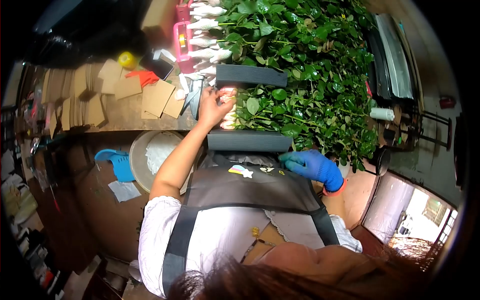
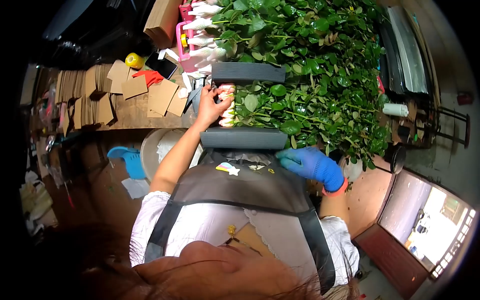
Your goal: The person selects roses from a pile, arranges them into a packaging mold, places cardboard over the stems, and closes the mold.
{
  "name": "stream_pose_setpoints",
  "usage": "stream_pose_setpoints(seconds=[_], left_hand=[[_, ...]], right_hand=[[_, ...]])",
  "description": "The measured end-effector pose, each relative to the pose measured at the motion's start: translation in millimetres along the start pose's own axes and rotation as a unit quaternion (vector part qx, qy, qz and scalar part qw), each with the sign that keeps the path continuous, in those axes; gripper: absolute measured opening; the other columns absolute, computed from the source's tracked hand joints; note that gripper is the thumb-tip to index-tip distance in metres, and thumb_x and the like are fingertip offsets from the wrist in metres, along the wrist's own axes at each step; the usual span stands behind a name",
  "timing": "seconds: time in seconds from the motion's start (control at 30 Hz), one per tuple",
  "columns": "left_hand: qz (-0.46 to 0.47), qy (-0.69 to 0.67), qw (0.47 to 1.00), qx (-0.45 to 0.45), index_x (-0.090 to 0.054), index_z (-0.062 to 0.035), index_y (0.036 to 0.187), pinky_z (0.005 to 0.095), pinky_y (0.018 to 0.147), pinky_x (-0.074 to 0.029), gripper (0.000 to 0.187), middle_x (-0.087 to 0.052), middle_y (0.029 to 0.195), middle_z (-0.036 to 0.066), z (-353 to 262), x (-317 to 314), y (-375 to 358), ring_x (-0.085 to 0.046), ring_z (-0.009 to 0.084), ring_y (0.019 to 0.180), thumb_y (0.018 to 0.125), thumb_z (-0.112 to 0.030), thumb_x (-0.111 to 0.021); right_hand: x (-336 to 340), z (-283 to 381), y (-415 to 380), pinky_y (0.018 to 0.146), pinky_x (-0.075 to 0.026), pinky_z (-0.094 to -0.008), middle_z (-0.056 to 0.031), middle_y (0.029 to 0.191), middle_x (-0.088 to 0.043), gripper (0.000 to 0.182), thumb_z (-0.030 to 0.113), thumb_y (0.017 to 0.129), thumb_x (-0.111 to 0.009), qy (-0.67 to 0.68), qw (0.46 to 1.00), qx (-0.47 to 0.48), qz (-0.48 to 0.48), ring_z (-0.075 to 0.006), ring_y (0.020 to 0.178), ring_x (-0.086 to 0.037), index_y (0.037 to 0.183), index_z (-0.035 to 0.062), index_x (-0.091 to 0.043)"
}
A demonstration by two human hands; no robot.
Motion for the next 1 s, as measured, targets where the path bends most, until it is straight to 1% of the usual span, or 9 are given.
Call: stream_pose_setpoints(seconds=[0.07, 0.13, 0.17, 0.27, 0.33, 0.5, 0.57, 0.67, 1.0], left_hand=[[0.008, 0.021, 0.998, -0.051, -0.066, -0.0032, 0.119, 0.0389, 0.1, -0.047, 0.058, -0.051, 0.13, 0.025, 14, -5, 2, -0.054, 0.034, 0.121, 0.073, -0.036, -0.082], [0.018, -0.425, 0.868, 0.255, -0.046, 0.0012, 0.135, 0.0374, 0.096, -0.05, 0.071, -0.057, 0.122, 0.022, 14, -7, 10, -0.061, 0.0288, 0.112, 0.078, -0.026, -0.079], [0.06, -0.282, 0.948, 0.136, -0.028, 0.0027, 0.141, 0.0362, 0.092, -0.051, 0.074, -0.062, 0.114, 0.02, 15, -11, 6, -0.064, 0.0247, 0.103, 0.085, -0.015, -0.072], [0.107, -0.063, 0.979, -0.161, -0.056, 0.0038, 0.123, 0.0352, 0.089, -0.051, 0.037, -0.065, 0.109, 0.017, -16, 30, 14, -0.064, 0.0232, 0.102, 0.093, -0.017, -0.063], [0.233, -0.226, 0.928, 0.185, -0.065, -0.0004, 0.112, 0.0292, 0.075, -0.05, 0.028, -0.065, 0.096, 0.005, 1, 59, 20, -0.059, 0.011, 0.084, 0.099, -0.025, -0.059], [0.017, 0.095, 0.994, -0.053, -0.061, 0.0006, 0.073, 0.0336, 0.06, -0.045, 0.032, -0.057, 0.063, 0.009, -53, 91, -7, -0.055, 0.0206, 0.058, 0.094, -0.023, -0.066], [0.05, 0.139, 0.947, -0.285, -0.068, -0.0027, 0.093, 0.0397, 0.071, -0.053, 0.013, -0.067, 0.086, 0.013, -73, 67, -11, -0.067, 0.0308, 0.08, 0.091, -0.016, -0.068], [0.185, 0.215, 0.878, -0.386, -0.051, -0.0032, 0.138, 0.0456, 0.113, -0.036, 0.054, -0.05, 0.145, 0.016, -86, 27, -4, -0.045, 0.0324, 0.136, 0.094, -0.031, -0.063], [0.214, 0.301, 0.861, -0.351, -0.039, -0.0084, 0.15, 0.0485, 0.118, -0.026, 0.075, -0.038, 0.156, 0.01, -69, 11, -2, -0.038, 0.0261, 0.142, 0.087, -0.042, -0.061]], right_hand=[[4, 10, 16, 0.09, -0.053, -0.0376, -0.0156, 0.117, -0.069, 0.037, 0.022, 0.095, -0.06, 0.094, 0.99, 0.076, -0.078, -0.028, 0.099, -0.069, 0.128, 0.0071, -0.064], [6, 22, 49, 0.09, -0.053, -0.0384, -0.0144, 0.117, -0.069, 0.033, 0.02, 0.093, -0.063, 0.039, 0.95, 0.229, -0.208, -0.0294, 0.098, -0.068, 0.123, 0.0063, -0.067], [7, 22, 69, 0.09, -0.052, -0.0392, -0.0139, 0.115, -0.069, 0.03, 0.019, 0.092, -0.064, 0.015, 0.944, 0.252, -0.213, -0.0291, 0.1, -0.068, 0.118, 0.0068, -0.068], [15, 0, 131, 0.086, -0.052, -0.0405, -0.0109, 0.106, -0.068, 0.018, 0.023, 0.087, -0.068, -0.152, 0.901, 0.317, -0.255, -0.0276, 0.099, -0.065, 0.096, 0.0082, -0.071], [23, -4, 144, 0.085, -0.051, -0.04, -0.0095, 0.104, -0.066, 0.028, 0.032, 0.082, -0.073, -0.248, 0.922, 0.218, -0.203, -0.0271, 0.097, -0.064, 0.1, 0.0102, -0.07], [23, -15, 162, 0.09, -0.05, -0.0418, -0.0095, 0.114, -0.062, 0.047, 0.042, 0.078, -0.076, -0.339, 0.924, -0.01, -0.174, -0.0276, 0.105, -0.062, 0.114, 0.0128, -0.065], [21, -14, 170, 0.09, -0.05, -0.042, -0.01, 0.116, -0.06, 0.05, 0.046, 0.079, -0.075, -0.348, 0.923, -0.068, -0.147, -0.0278, 0.105, -0.062, 0.115, 0.0131, -0.064], [21, -4, 174, 0.088, -0.051, -0.0424, -0.0108, 0.115, -0.06, 0.048, 0.046, 0.079, -0.074, -0.39, 0.907, -0.109, -0.113, -0.0284, 0.104, -0.063, 0.113, 0.0126, -0.064], [9, -9, 205, 0.076, -0.052, -0.0433, -0.0116, 0.092, -0.067, 0.03, 0.041, 0.082, -0.069, -0.344, 0.933, 0.105, -0.023, -0.0312, 0.086, -0.065, 0.093, 0.0133, -0.069]])
Point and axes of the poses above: each hand's wrist, its own y-axis towards the middle knuckle, its own x-axis out of the back of the hand, z = x × y, the point moved 2 cm from there along y, towards the middle knuckle
